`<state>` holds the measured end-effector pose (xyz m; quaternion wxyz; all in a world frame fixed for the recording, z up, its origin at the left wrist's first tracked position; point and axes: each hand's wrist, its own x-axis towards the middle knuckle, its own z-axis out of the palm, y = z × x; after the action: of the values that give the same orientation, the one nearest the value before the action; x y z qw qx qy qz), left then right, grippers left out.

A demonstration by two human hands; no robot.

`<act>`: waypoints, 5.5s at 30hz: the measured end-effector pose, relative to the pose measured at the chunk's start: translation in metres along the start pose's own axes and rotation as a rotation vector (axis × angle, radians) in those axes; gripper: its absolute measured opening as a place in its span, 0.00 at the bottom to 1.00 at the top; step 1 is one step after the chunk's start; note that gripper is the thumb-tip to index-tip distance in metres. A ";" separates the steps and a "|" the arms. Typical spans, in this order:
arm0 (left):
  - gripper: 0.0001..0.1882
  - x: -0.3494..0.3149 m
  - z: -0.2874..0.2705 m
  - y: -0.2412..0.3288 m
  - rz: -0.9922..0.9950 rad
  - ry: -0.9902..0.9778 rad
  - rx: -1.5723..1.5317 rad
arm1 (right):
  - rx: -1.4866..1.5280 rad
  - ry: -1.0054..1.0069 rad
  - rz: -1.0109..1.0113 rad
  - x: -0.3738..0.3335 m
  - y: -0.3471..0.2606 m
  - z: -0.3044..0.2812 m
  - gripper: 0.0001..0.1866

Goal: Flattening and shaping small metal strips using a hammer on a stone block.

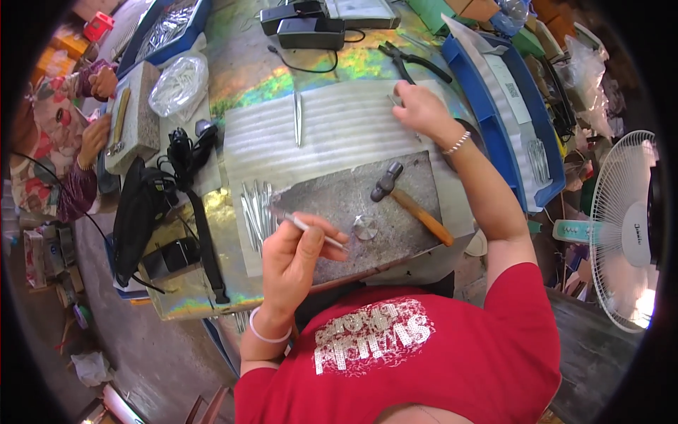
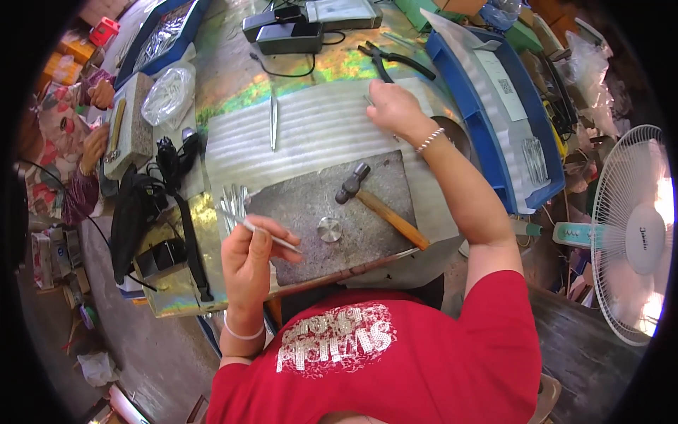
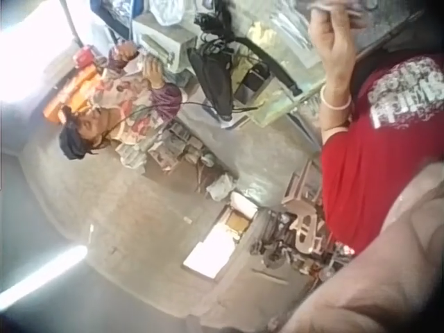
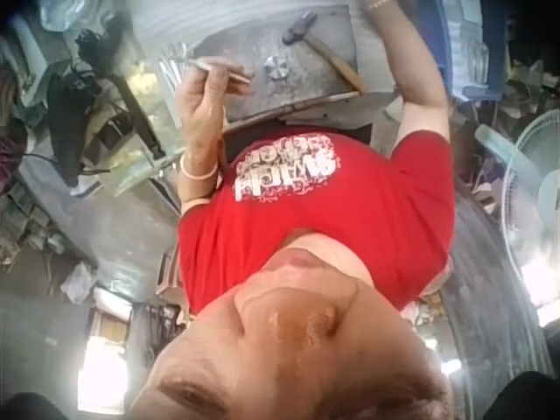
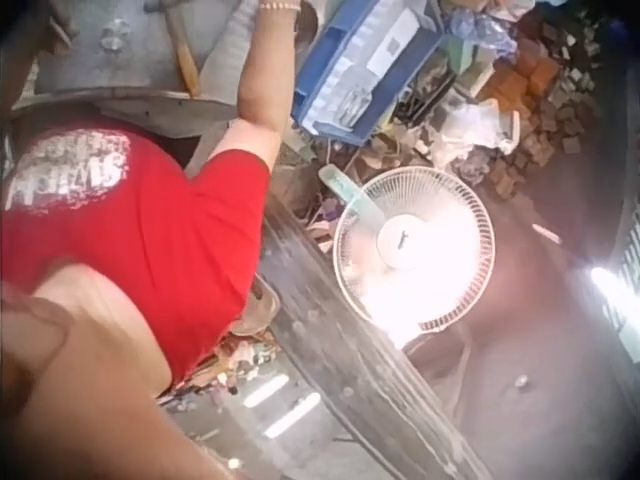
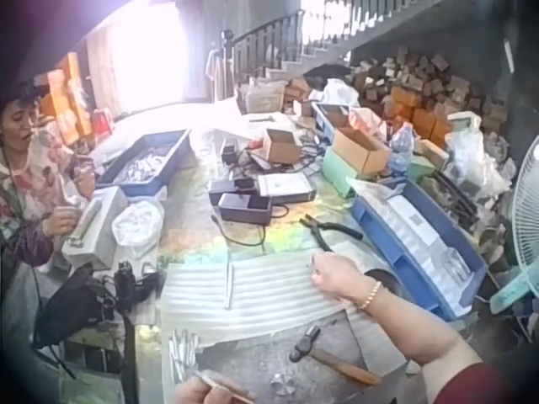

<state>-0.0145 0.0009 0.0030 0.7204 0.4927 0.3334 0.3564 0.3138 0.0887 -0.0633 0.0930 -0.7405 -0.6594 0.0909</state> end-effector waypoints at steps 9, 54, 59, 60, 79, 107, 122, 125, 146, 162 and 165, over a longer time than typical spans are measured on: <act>0.07 -0.007 0.002 0.013 -0.055 -0.017 -0.029 | 0.228 0.097 -0.093 -0.017 -0.004 -0.043 0.08; 0.05 0.001 0.016 -0.002 -0.224 -0.288 -0.011 | 1.570 -0.323 0.281 -0.153 -0.141 -0.050 0.08; 0.08 0.011 0.012 0.009 -0.329 -0.341 -0.018 | 1.728 -0.340 0.380 -0.153 -0.137 -0.038 0.08; 0.09 0.012 0.013 0.013 -0.365 -0.346 0.006 | 1.729 -0.345 0.384 -0.154 -0.137 -0.036 0.08; 0.13 0.013 0.020 0.021 -0.476 -0.500 0.118 | 1.899 -0.098 0.493 -0.195 -0.152 -0.027 0.09; 0.15 -0.006 0.016 -0.011 -0.560 -0.373 -0.234 | 1.927 -0.257 0.528 -0.194 -0.145 -0.017 0.09; 0.16 -0.023 0.014 -0.013 0.150 0.169 0.171 | 1.254 0.012 0.061 -0.086 -0.073 -0.085 0.10; 0.15 -0.026 0.006 -0.019 0.338 0.209 0.411 | 0.785 0.069 0.039 -0.026 -0.034 -0.076 0.12; 0.06 0.005 0.015 -0.037 0.084 0.046 0.222 | 0.077 -0.002 -0.191 -0.185 -0.086 -0.047 0.26; 0.05 0.008 0.026 -0.048 0.144 0.044 0.350 | 0.674 0.005 0.012 -0.200 -0.083 -0.039 0.17; 0.05 0.009 0.025 -0.048 0.146 0.037 0.379 | 0.731 0.003 0.017 -0.201 -0.085 -0.042 0.17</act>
<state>0.0200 -0.0153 -0.0365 0.5808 0.6357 0.3711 0.3476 0.2200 -0.1018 0.0016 0.3517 -0.6639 -0.5772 0.3199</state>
